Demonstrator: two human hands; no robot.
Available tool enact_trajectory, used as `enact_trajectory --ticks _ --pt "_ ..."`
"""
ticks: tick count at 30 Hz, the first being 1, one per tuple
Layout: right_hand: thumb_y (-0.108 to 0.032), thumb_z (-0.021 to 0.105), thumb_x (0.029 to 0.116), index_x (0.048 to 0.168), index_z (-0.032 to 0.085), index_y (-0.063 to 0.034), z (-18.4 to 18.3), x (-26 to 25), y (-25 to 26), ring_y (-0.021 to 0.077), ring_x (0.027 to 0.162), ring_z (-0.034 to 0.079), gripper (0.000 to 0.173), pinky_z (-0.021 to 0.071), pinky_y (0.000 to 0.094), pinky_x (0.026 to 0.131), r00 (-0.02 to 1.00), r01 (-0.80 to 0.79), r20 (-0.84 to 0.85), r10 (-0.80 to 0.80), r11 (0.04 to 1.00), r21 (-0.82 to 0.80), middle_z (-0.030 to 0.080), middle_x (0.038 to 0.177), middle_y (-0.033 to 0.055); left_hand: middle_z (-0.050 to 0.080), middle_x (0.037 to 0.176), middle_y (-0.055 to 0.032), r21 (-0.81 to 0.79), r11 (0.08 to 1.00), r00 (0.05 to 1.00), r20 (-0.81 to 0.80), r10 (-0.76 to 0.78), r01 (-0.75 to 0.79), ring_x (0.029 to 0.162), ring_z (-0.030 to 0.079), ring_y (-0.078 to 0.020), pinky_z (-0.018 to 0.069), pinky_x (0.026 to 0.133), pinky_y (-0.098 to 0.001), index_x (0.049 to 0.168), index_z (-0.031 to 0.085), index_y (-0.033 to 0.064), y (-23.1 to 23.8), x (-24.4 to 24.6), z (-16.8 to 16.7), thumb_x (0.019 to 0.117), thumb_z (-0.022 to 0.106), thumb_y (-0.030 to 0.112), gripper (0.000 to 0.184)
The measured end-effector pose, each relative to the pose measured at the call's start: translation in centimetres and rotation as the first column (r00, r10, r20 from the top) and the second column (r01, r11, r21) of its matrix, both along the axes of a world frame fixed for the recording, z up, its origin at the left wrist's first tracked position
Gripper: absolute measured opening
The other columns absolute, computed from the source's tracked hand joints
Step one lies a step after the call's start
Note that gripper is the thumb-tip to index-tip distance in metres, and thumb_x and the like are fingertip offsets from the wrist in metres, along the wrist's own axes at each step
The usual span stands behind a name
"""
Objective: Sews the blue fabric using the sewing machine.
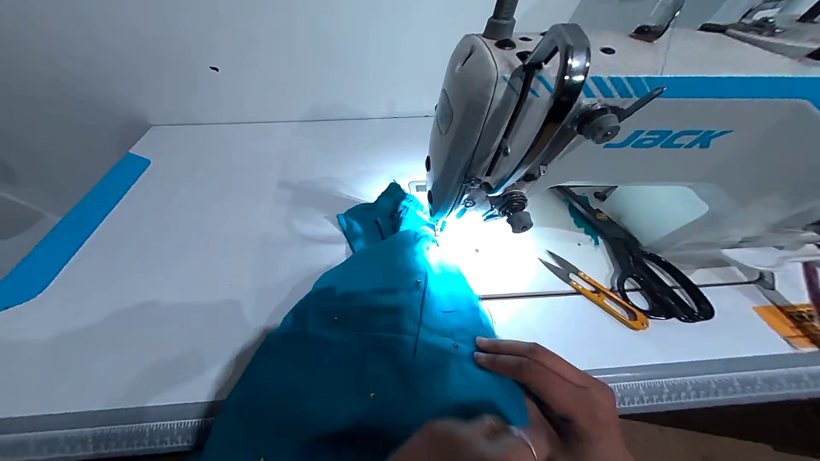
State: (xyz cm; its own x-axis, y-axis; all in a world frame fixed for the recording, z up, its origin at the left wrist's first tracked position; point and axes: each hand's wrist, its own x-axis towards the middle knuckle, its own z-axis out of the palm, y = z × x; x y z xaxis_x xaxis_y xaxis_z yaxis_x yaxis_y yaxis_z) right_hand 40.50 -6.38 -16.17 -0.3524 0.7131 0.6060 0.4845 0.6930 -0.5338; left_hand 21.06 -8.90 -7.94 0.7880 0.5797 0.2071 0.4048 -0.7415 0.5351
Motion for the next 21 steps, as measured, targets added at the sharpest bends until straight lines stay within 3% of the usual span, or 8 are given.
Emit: enact_trajectory --ticks 2,4,6,8,16,21 --pt "-0.013 0.049 0.1041 0.103 0.068 -0.0046 0.3 -0.1 -0.6 0.0039 0.113 0.065 0.021 0.0493 0.0132 0.098 1.000 0.023 -0.004 -0.023 0.999 -0.037 0.072 0.114 0.0074 0.074 0.100 -0.0100 0.226 0.961 0.987 0.046 0.151 -0.158 0.095 0.072 -0.0238 0.0587 0.078 -0.0350 0.103 0.074 0.0050 2.7 -0.3 -1.1 0.1046 0.053 0.022 0.027" --pt "-0.010 0.048 0.1032 0.105 0.068 -0.0042 0.3 -0.2 -1.0 0.0039 0.113 0.064 0.021 0.0480 0.0120 0.097 0.999 0.047 -0.002 -0.047 0.997 -0.065 0.071 0.115 0.0081 0.075 0.111 -0.0064 0.382 0.887 0.962 0.019 0.274 -0.260 0.108 0.071 -0.0220 0.0574 0.088 -0.0374 0.111 0.074 0.0086 5.3 -0.7 -3.1 0.1063 0.044 0.030 0.037" --pt "-0.010 0.045 0.1021 0.104 0.070 -0.0034 0.3 -0.3 -1.0 0.0072 0.114 0.064 0.026 0.0472 0.0138 0.099 0.998 0.063 0.012 -0.062 0.993 -0.095 0.072 0.116 0.0109 0.070 0.131 -0.0073 0.381 0.882 0.931 -0.119 0.345 -0.278 0.130 0.061 -0.0250 0.0475 0.108 -0.0498 0.126 0.071 0.0081 6.6 -1.0 -4.3 0.1085 0.034 0.038 0.051" --pt "-0.011 0.044 0.1025 0.101 0.070 -0.0031 0.2 -0.4 -1.0 0.0089 0.115 0.064 0.027 0.0474 0.0151 0.101 0.997 0.075 0.007 -0.074 0.988 -0.134 0.072 0.115 0.0120 0.063 0.143 -0.0082 0.329 0.903 0.901 -0.240 0.362 -0.276 0.140 0.053 -0.0257 0.0356 0.116 -0.0584 0.137 0.065 0.0075 6.9 -1.1 -4.7 0.1087 0.028 0.042 0.058" --pt "-0.010 0.048 0.1012 0.097 0.066 -0.0017 0.2 -0.6 -1.3 0.0080 0.111 0.066 0.020 0.0518 0.0172 0.097 0.978 0.156 -0.097 -0.183 0.959 -0.237 0.072 0.107 0.0120 0.056 0.151 -0.0057 0.186 0.960 0.885 -0.380 0.268 -0.211 0.143 0.050 -0.0256 0.0326 0.117 -0.0589 0.147 0.056 0.0108 6.6 -0.8 -3.0 0.1096 0.026 0.041 0.057" --pt "-0.001 0.052 0.0929 0.095 0.070 -0.0017 0.9 -0.5 -1.4 0.0092 0.104 0.070 0.018 0.0571 0.0198 0.088 0.973 0.159 -0.097 -0.208 0.916 -0.369 0.075 0.106 0.0108 0.059 0.148 -0.0021 0.258 0.931 0.892 -0.309 0.331 -0.256 0.139 0.053 -0.0267 0.0383 0.109 -0.0629 0.145 0.059 0.0169 6.2 -0.7 -4.3 0.1077 0.030 0.039 0.052"
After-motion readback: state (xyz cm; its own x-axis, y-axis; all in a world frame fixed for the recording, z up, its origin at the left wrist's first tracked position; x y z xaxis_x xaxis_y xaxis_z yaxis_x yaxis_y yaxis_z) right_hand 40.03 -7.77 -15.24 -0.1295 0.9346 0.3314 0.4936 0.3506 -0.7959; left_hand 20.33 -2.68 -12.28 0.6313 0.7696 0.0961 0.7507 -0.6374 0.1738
